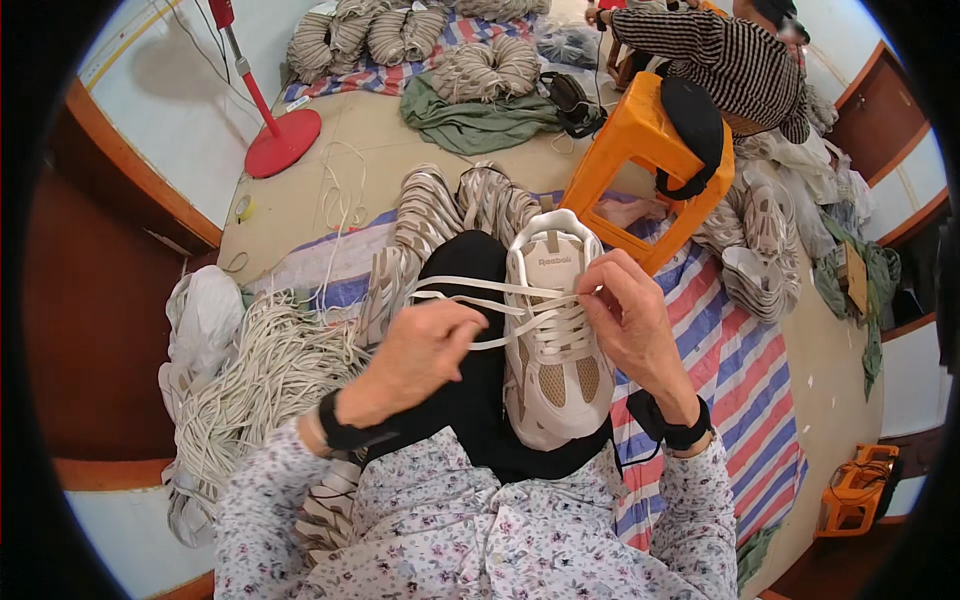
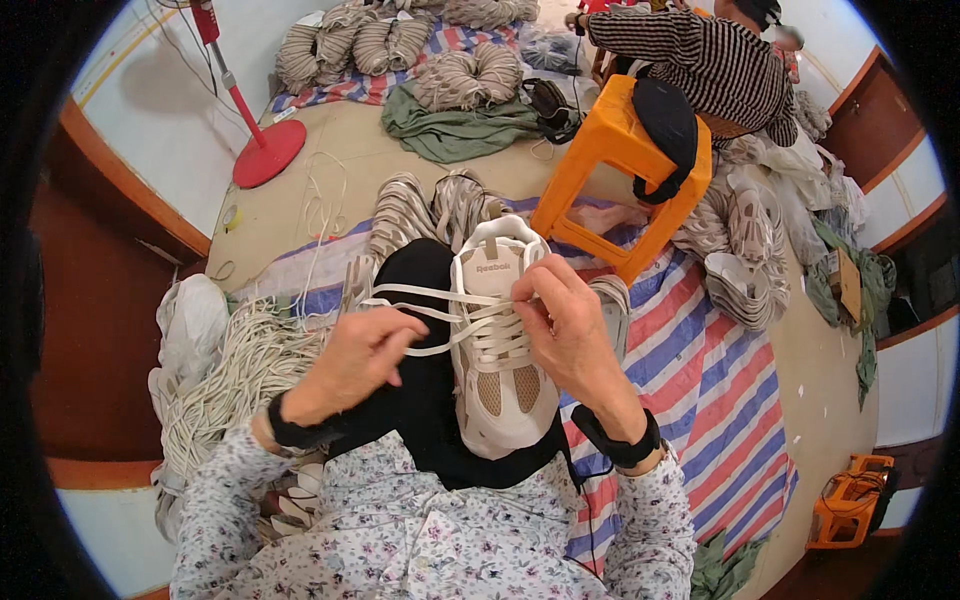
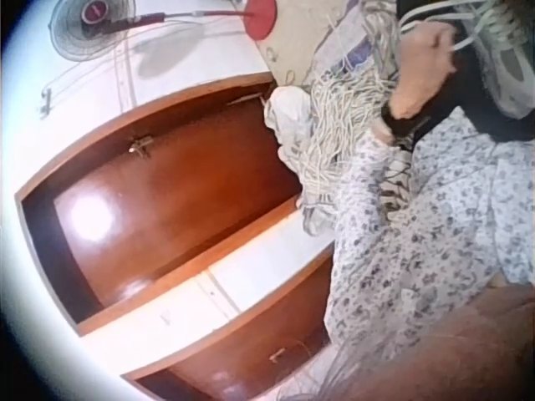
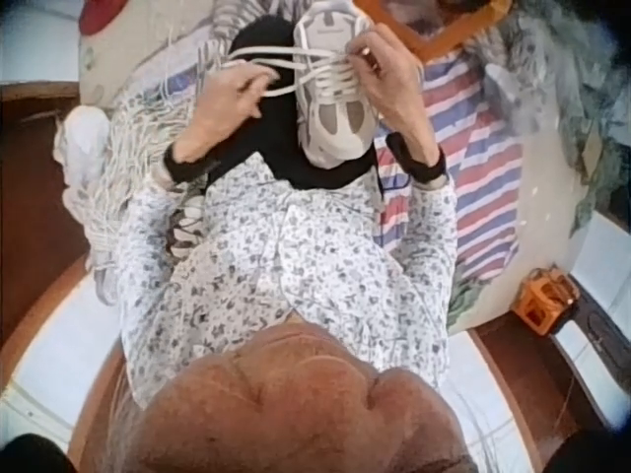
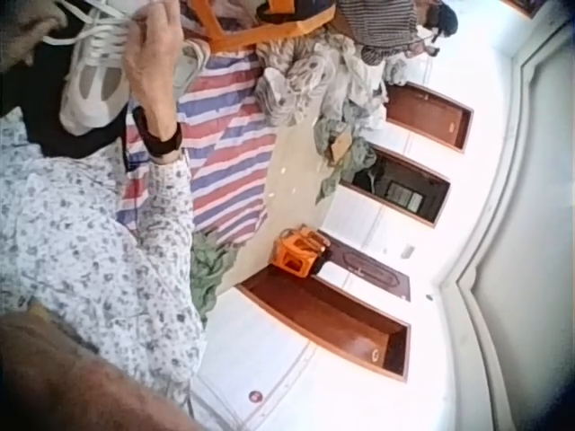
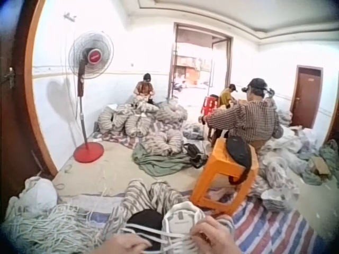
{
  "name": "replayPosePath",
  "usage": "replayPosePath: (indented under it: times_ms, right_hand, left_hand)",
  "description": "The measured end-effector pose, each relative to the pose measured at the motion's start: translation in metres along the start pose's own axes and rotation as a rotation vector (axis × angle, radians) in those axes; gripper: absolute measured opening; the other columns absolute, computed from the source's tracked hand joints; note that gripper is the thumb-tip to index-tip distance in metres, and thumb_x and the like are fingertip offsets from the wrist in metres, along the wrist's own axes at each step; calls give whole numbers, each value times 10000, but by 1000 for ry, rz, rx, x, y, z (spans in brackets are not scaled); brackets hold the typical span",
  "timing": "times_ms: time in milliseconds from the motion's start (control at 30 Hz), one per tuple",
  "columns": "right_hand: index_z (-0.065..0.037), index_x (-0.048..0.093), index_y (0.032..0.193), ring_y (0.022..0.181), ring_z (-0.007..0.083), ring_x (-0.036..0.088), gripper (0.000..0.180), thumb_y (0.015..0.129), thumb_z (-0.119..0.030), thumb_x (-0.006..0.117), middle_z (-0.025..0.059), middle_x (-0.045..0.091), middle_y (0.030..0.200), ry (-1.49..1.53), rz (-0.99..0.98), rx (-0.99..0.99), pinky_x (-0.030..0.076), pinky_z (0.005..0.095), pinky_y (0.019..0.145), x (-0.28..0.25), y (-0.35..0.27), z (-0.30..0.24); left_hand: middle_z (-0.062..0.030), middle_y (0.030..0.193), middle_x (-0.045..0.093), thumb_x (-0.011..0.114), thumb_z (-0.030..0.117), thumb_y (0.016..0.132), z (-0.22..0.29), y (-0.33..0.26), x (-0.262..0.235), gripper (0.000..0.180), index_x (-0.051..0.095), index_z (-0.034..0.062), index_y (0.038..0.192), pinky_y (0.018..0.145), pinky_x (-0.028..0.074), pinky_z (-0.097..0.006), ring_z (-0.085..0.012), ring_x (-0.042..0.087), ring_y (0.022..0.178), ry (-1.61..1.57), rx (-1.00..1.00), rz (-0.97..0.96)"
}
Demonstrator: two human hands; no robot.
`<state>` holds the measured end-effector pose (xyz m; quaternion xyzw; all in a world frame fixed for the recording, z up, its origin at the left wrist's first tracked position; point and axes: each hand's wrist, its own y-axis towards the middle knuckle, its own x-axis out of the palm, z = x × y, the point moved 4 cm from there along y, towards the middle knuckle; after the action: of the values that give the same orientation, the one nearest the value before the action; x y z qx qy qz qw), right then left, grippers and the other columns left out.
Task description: The recorder is lacing pairs of beige and white Reebok sneakers while sitting on the floor of a workshop.
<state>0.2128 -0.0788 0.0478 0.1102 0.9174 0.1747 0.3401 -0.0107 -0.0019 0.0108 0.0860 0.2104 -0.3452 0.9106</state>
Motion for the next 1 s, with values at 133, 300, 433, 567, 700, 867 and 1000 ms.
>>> replayPosePath:
  times_ms: [133, 300, 433, 567, 700, 867, 1000]
  right_hand:
    - [12, 569, 906, 652, 190, 542, 86, 858, 57, 624, 81, 558, 785, 58, -52, 86, 425, 295, 585, -4, -2, -1]
    - [-4, 601, 930, 636, 54, 516, 30, 928, -9, 631, -18, 595, 777, 458, -107, 375, 405, 227, 559, 0, -4, 26]
    - [-34, 633, 974, 618, 4, 468, 36, 939, -33, 644, -66, 579, 790, 794, -83, 492, 361, 189, 531, -6, 1, 34]
    - [-30, 641, 989, 577, 13, 427, 54, 938, -47, 645, -65, 551, 764, 1014, 98, 529, 324, 191, 505, -32, 7, 67]
    - [-15, 611, 1092, 554, 39, 409, 148, 947, -37, 629, -36, 512, 758, 1115, 350, 567, 338, 205, 509, -93, 4, 142]
    - [28, 498, 1241, 581, 64, 397, 310, 953, 0, 609, -8, 463, 795, 1032, 630, 599, 367, 208, 549, -181, -27, 208]
    - [25, 534, 1198, 606, 75, 427, 277, 938, 11, 627, 0, 498, 802, 875, 696, 592, 410, 219, 588, -269, -50, 267]
  left_hand:
    - [-46, 676, 634, 563, 142, 976, -8, 11, 24, 227, 718, -20, 941, 458, 459, -265, -105, 566, 487, 191, 103, -143]
    - [15, 618, 574, 615, 184, 962, -14, 23, 1, 219, 745, 9, 937, 456, 384, -226, -52, 483, 489, -83, -154, -246]
    - [44, 644, 528, 681, 160, 940, 1, 35, -26, 162, 752, 16, 964, 466, 309, -216, -45, 405, 513, -204, -184, -288]
    - [26, 700, 520, 707, 99, 906, 20, 43, -40, 111, 743, 3, 949, 494, 337, -236, -53, 453, 578, -86, -5, -311]
    - [-19, 711, 581, 730, 92, 856, 20, 50, -43, 116, 737, 5, 932, 537, 410, -268, -100, 550, 634, 123, 263, -361]
    - [-61, 818, 637, 749, 108, 817, 13, 48, -29, 148, 727, 0, 915, 580, 481, -281, -152, 612, 675, 124, 227, -492]
    - [-48, 938, 613, 770, 65, 797, 24, 54, -9, 173, 736, 29, 963, 615, 478, -257, -117, 608, 715, 53, 282, -498]
